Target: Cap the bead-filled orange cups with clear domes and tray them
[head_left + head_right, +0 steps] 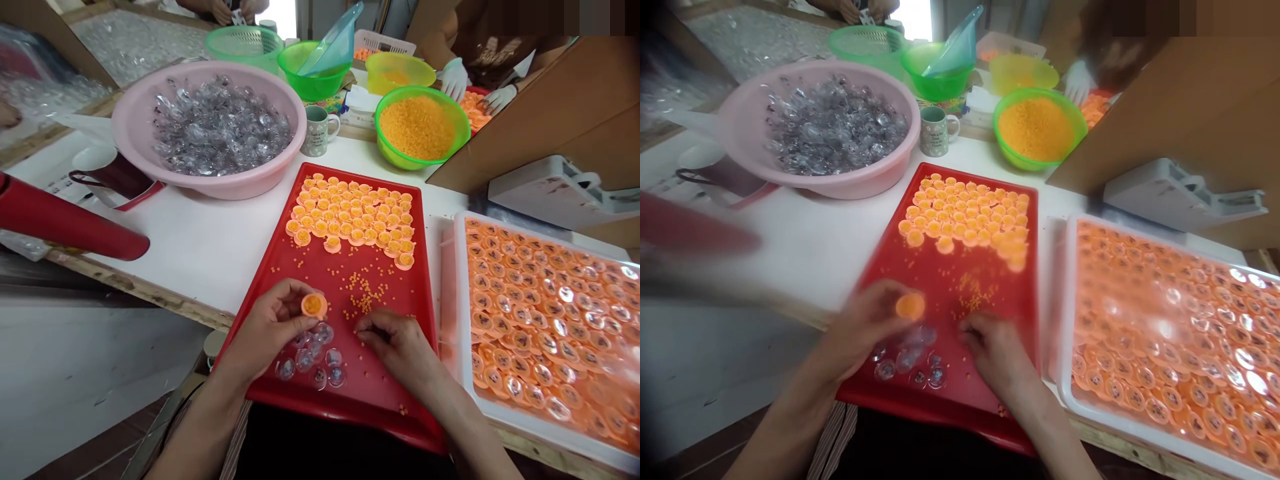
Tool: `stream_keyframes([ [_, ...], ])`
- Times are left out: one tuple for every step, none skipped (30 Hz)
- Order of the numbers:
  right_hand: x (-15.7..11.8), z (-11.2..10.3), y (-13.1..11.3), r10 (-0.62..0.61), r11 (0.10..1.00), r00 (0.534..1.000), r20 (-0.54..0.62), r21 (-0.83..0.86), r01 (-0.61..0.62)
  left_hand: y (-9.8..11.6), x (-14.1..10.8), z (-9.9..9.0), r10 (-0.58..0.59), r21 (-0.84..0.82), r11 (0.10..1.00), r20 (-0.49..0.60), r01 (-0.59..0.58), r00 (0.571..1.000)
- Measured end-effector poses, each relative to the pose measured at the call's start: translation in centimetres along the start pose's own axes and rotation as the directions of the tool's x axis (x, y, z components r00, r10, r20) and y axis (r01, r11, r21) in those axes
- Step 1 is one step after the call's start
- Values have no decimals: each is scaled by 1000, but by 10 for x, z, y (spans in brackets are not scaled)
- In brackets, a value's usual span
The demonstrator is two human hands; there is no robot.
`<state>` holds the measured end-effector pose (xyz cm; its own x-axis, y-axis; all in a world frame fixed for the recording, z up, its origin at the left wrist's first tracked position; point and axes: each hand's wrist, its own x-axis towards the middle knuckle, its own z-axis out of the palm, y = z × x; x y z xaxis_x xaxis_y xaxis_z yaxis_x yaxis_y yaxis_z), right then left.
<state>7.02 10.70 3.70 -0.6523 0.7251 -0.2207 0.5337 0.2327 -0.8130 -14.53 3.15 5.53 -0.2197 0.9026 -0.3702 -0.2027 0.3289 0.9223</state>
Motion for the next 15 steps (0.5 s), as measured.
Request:
stream_keyframes([
  [1,5,-3,-49,999,998,35,-4,50,0,0,-6,8,-45,999,-36,-10,999],
  [1,10,-5,-94,995,993,66,-6,95,0,0,-11,9,-79,997,-64,-14,998],
  [0,15,-7,-124,992,988,93,-10,125,-1,-1,-16,1,-101,995,-87,-10,996],
  [0,20,-8,-135,990,985,110,-16,137,-1,-1,-19,-12,-116,993,-104,0,994],
  [-2,24,-9,-133,990,984,121,-24,137,-1,-2,-21,-25,-126,992,-121,9,992],
  [-3,26,-10,-127,990,983,133,-35,133,-1,-2,-22,-34,-128,992,-138,17,990],
  [-5,28,-11,-123,990,981,149,-47,131,-2,-3,-22,-40,-125,992,-154,21,987],
  [-7,28,-12,-121,990,978,171,-55,132,-2,-3,-22,-42,-116,993,-165,23,985],
  [-9,27,-13,-121,989,973,197,-63,136,-2,-3,-21,-42,-109,994,-170,24,985],
  [-11,26,-14,-123,987,966,226,-73,143,-3,-3,-20,-43,-109,994,-169,25,985],
  [-13,25,-16,-124,985,958,257,-86,151,-4,-3,-19,-47,-119,993,-162,28,986],
  [-16,25,-17,-127,982,950,285,-101,161,-5,-3,-18,-55,-132,991,-153,35,987],
  [-18,25,-18,-135,977,941,310,-116,179,-6,-3,-17,-62,-146,988,-143,41,988],
  [-21,26,-18,-150,971,933,326,-127,201,-7,-3,-15,-68,-156,987,-133,47,989],
  [-23,27,-18,-171,965,929,329,-132,224,-7,-4,-14,-71,-160,986,-123,51,990],
])
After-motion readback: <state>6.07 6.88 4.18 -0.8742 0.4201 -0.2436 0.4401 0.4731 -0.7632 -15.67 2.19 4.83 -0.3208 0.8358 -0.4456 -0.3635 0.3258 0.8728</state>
